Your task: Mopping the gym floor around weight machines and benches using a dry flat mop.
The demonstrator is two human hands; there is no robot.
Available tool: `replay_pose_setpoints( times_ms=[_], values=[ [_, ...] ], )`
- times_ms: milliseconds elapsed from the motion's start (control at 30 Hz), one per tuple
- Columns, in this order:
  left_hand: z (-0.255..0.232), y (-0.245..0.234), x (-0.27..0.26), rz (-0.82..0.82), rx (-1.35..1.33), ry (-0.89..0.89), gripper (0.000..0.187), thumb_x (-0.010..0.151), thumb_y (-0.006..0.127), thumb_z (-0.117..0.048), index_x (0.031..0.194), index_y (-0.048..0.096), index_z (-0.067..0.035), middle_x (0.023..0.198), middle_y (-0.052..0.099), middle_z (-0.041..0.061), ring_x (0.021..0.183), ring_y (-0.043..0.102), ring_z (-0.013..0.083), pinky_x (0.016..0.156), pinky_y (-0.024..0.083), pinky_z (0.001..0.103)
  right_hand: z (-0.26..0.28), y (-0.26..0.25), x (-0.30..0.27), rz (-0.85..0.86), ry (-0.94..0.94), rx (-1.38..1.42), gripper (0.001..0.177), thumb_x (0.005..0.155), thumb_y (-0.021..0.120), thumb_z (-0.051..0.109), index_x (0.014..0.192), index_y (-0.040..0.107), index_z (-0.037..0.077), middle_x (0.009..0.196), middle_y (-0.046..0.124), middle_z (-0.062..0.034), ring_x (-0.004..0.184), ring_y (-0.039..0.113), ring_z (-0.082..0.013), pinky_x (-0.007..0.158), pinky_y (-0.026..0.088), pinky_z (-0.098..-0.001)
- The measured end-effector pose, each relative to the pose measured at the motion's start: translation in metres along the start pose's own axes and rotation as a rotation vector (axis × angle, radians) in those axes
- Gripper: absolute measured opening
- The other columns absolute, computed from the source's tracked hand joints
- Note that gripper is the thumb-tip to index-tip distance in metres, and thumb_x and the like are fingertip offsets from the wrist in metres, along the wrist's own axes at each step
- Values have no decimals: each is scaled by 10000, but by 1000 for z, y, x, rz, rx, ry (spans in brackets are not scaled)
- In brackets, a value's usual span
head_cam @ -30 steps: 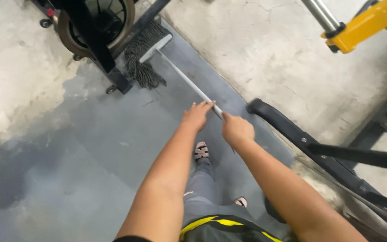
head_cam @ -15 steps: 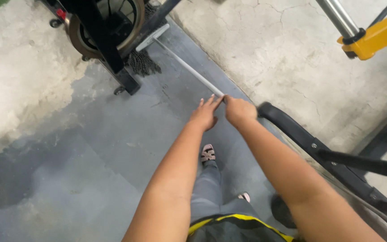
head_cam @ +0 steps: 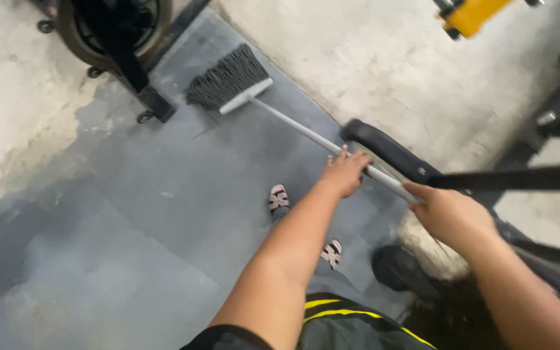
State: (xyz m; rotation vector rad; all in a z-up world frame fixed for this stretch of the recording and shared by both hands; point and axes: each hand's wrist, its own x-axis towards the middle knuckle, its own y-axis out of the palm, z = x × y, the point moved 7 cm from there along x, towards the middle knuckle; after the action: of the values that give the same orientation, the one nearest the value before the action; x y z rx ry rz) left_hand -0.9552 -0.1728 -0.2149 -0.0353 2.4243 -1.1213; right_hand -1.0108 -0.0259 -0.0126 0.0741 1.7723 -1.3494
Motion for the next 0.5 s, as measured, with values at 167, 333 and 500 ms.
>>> replay_pose_setpoints(
  times_ms=[167,333,500],
  values=[
    [-71,103,10,-63,-1,190,198,988,624,-204,1184,637,-232,1333,647,39,1390,484,398,1212,367,598,-83,24,-80,20,82,-48,519,931,612,428,1444,553,479,1101,783,-107,1034,752,-337,887,611,-464],
    [-124,95,-21,-24,-26,365,197,903,648,-227,1099,632,-215,1246,665,42,1170,601,392,930,547,504,-108,49,-106,54,112,-101,579,911,640,442,1468,501,512,1091,777,-77,1001,770,-298,858,623,-441],
    [-113,104,-10,60,122,356,262,922,655,-325,1169,627,-242,1260,659,44,1089,636,386,880,570,497,-105,48,-103,2,107,-64,553,889,653,445,1425,537,512,1015,791,-47,949,770,-273,801,624,-435]
  ],
)
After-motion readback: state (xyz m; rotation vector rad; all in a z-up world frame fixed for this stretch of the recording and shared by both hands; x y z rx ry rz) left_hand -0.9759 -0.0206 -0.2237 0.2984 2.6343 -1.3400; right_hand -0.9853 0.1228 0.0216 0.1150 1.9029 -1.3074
